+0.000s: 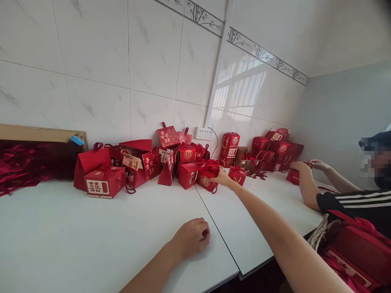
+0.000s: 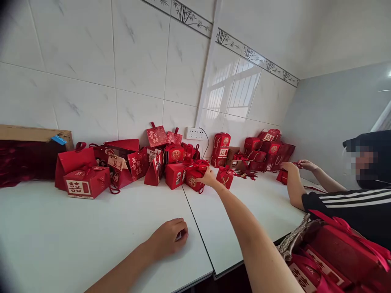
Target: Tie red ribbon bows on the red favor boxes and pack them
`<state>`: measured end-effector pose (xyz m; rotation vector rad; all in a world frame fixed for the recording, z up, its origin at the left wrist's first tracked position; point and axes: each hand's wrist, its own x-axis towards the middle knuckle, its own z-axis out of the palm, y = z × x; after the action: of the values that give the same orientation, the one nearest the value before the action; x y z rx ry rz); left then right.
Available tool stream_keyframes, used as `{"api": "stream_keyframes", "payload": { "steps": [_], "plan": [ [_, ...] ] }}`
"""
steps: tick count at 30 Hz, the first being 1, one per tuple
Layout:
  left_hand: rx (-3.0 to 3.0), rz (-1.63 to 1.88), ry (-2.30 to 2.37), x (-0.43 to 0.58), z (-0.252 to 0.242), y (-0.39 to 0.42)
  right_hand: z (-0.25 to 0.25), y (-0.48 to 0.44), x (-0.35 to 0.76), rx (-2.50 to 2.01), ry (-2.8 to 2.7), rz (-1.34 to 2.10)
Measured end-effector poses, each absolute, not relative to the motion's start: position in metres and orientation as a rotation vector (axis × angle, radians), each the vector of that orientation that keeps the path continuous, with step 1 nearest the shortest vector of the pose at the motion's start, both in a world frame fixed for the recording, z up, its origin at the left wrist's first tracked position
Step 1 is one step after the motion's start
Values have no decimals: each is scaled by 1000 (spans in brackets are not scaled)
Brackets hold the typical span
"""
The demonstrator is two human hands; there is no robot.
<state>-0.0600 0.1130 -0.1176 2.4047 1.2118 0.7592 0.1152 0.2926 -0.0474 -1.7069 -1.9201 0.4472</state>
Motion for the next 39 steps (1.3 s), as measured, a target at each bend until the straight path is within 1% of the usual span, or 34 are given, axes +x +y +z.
{"api": "stream_keyframes", "payload": {
  "steps": [3, 7, 9, 11, 14, 18, 23, 28, 30, 33, 36, 39],
  "plan": [
    [2289, 912, 1214, -61, -117, 117, -47, 275, 126, -1642, -1956, 425],
    [1915, 1399, 1319, -64, -114, 126, -44, 215, 147, -1333, -2147, 314],
    [1724, 1622, 1368, -65, -111, 129, -46, 177, 155, -1155, -2233, 312],
    [1660, 1693, 1331, -66, -106, 129, -50, 142, 161, -1058, -2273, 356],
    [1747, 1568, 1164, -65, -101, 125, -59, 111, 164, -1038, -2281, 362],
    [1916, 1360, 980, -58, -97, 115, -66, 105, 165, -1036, -2285, 354],
    [2117, 1422, 1063, -53, -93, 107, -64, 107, 164, -1085, -2318, 297],
    [2171, 1417, 1080, -54, -89, 106, -63, 105, 165, -1044, -2294, 87],
    [2161, 1412, 1081, -54, -88, 106, -62, 103, 163, -989, -2303, 70],
    [2160, 1397, 1079, -54, -86, 104, -58, 101, 158, -957, -2248, 209],
    [2154, 1371, 1072, -53, -84, 102, -55, 102, 153, -1068, -2081, 427],
    [2139, 1349, 1072, -52, -83, 100, -55, 108, 153, -1124, -1986, 521]
  ]
}}
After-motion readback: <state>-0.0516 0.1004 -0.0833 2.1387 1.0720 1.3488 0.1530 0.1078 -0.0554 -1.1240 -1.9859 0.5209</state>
